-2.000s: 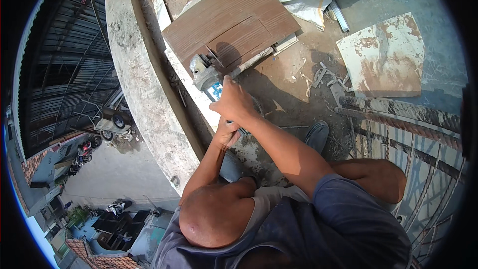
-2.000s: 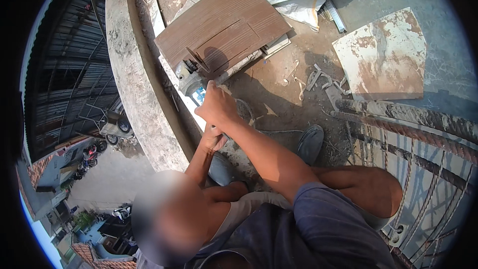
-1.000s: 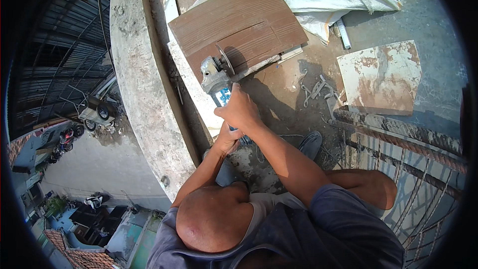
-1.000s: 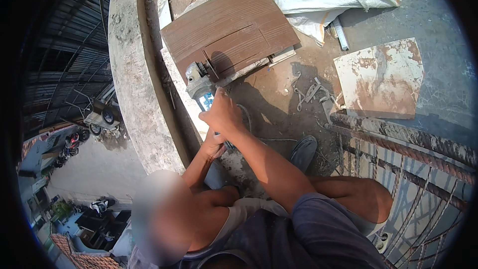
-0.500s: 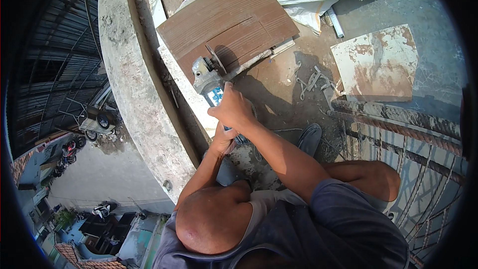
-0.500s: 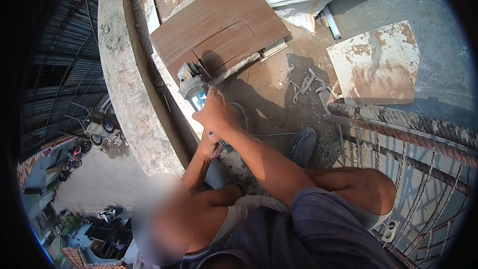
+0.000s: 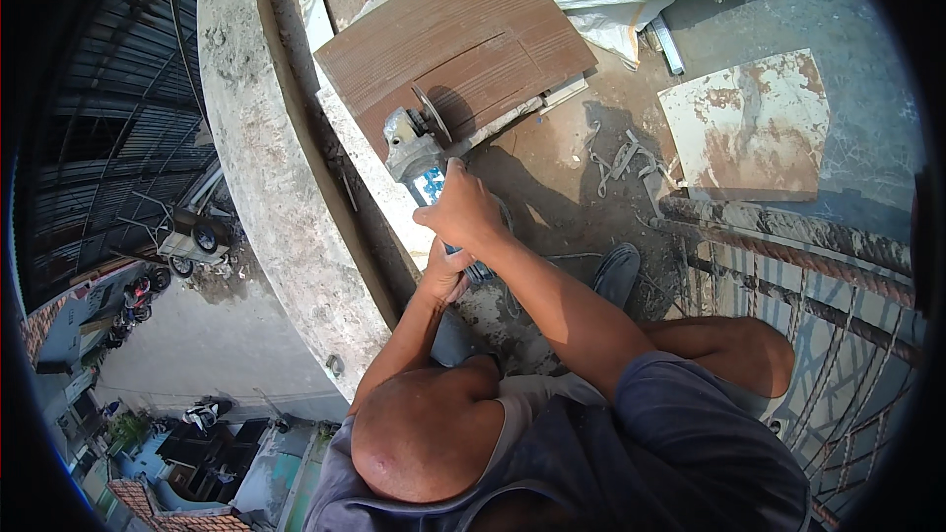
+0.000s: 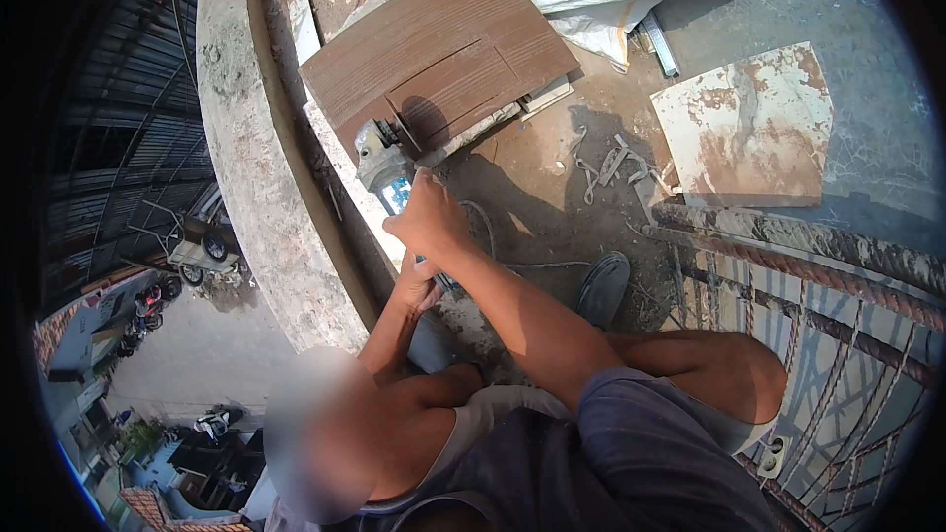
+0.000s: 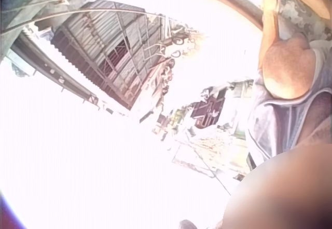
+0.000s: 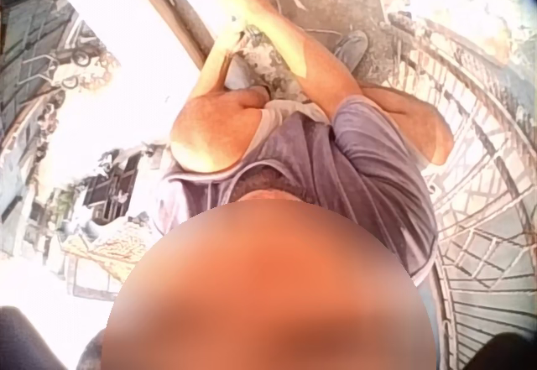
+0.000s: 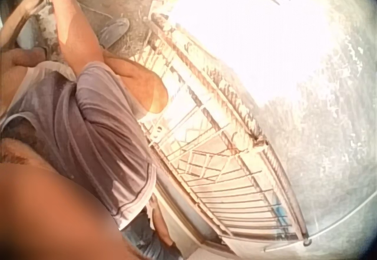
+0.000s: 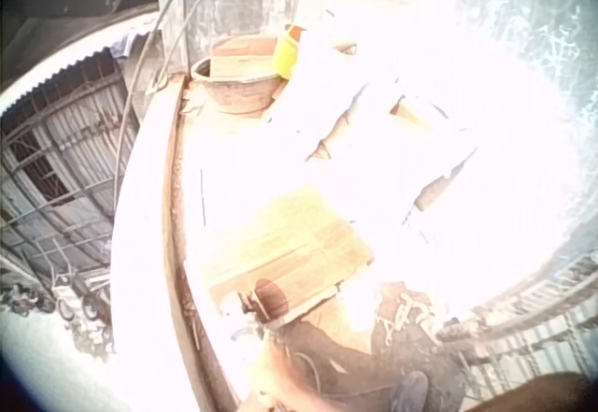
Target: Cutting a rectangular hole in a ceramic tile using an angle grinder.
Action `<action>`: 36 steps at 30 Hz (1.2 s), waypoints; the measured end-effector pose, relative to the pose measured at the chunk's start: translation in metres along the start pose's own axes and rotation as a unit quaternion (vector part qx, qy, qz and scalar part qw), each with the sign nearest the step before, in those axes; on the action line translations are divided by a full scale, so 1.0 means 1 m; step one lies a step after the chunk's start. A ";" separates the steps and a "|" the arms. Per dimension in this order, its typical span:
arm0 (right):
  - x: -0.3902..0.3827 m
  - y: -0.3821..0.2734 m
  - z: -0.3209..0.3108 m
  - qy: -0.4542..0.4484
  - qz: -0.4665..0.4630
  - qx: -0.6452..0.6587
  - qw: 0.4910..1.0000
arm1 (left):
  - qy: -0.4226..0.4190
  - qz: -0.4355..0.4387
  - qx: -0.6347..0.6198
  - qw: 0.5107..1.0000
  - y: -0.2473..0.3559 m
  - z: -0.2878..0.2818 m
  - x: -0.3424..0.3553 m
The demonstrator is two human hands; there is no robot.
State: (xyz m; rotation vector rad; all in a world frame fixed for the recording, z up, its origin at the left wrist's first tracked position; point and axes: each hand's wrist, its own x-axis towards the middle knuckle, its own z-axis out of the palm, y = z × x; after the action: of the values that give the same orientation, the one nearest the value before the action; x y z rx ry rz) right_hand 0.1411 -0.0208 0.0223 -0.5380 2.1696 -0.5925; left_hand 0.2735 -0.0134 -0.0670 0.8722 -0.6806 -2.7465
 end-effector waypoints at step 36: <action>0.000 0.001 -0.001 -0.009 0.011 -0.006 1.000 | -0.036 -0.013 -0.034 0.999 -0.002 0.005 0.000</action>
State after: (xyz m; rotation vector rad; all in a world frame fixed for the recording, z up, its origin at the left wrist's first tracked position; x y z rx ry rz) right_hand 0.1403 -0.0202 0.0218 -0.5240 2.1598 -0.5611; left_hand 0.2704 -0.0102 -0.0643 0.7781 -0.5891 -2.8176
